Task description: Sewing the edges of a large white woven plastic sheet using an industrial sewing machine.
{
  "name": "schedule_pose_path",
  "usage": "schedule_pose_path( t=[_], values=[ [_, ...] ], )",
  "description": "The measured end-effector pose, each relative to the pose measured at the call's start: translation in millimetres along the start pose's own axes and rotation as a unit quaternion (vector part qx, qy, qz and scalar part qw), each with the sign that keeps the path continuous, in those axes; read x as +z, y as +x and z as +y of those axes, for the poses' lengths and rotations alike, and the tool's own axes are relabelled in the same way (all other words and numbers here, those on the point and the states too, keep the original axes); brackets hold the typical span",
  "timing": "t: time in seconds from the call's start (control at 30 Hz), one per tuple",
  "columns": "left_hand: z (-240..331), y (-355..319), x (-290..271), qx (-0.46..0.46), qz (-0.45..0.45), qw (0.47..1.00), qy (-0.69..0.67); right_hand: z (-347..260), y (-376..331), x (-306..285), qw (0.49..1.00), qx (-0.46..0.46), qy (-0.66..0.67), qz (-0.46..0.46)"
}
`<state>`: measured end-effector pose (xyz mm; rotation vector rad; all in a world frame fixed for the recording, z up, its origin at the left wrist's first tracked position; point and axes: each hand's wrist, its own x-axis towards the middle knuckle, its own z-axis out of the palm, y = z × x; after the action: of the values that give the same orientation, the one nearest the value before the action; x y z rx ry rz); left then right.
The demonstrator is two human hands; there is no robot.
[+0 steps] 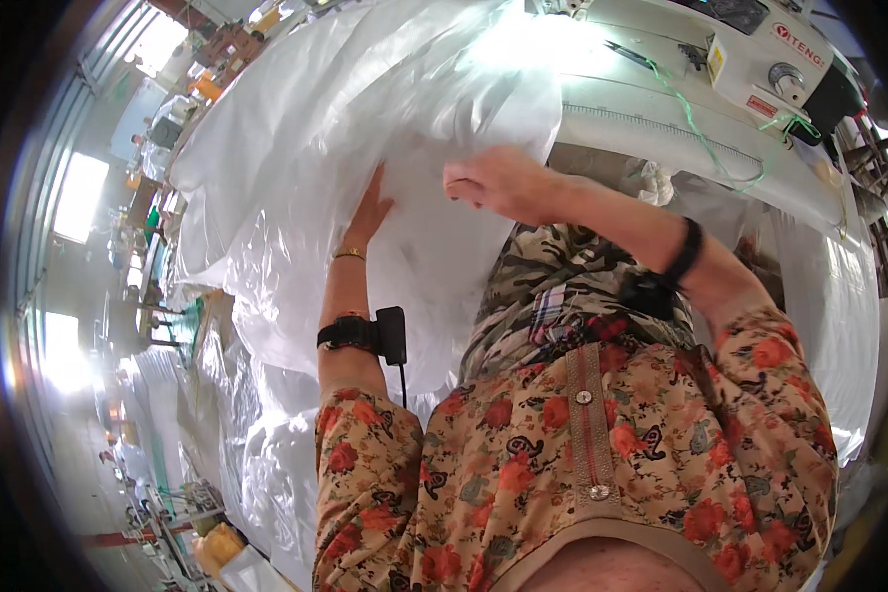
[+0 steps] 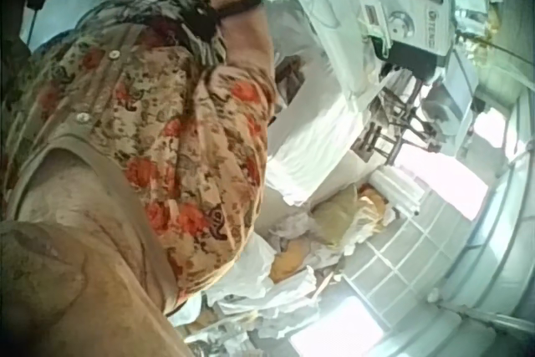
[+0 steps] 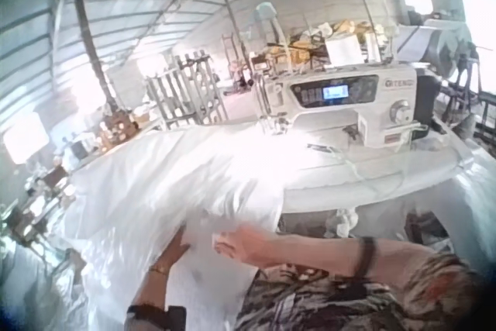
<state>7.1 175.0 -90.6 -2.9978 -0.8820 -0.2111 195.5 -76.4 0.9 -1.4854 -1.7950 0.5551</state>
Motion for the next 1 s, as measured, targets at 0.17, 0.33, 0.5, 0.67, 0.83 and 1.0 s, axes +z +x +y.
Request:
schedule_pose_path(
  t=[0.17,0.33,0.5,0.67,0.83,1.0],
  values=[
    [-19.3,-3.8,6.9,-0.004,0.011,1.000,0.015,-65.5,-69.0,-46.5,0.990,-0.141,-0.001,-0.013],
    [14.9,-2.3,-14.7,-0.015,0.002,0.999,-0.036,24.4,-21.8,4.1,0.953,-0.092,-0.288,0.027],
    [69.5,-21.7,-32.0,-0.021,0.080,0.987,-0.141,74.3,34.6,58.2,0.879,-0.050,-0.474,0.020],
    [132.2,-78.1,22.9,-0.060,0.134,0.937,-0.317,83.2,38.4,87.2,0.897,0.067,-0.415,-0.140],
    [46.7,-111.4,99.1,-0.172,0.138,0.945,-0.240,89.2,0.5,88.1,0.925,0.014,-0.347,-0.152],
    [-147.0,-195.9,88.0,-0.111,-0.010,0.983,-0.148,-28.9,-44.4,19.6,0.978,-0.143,-0.080,-0.132]
  ],
)
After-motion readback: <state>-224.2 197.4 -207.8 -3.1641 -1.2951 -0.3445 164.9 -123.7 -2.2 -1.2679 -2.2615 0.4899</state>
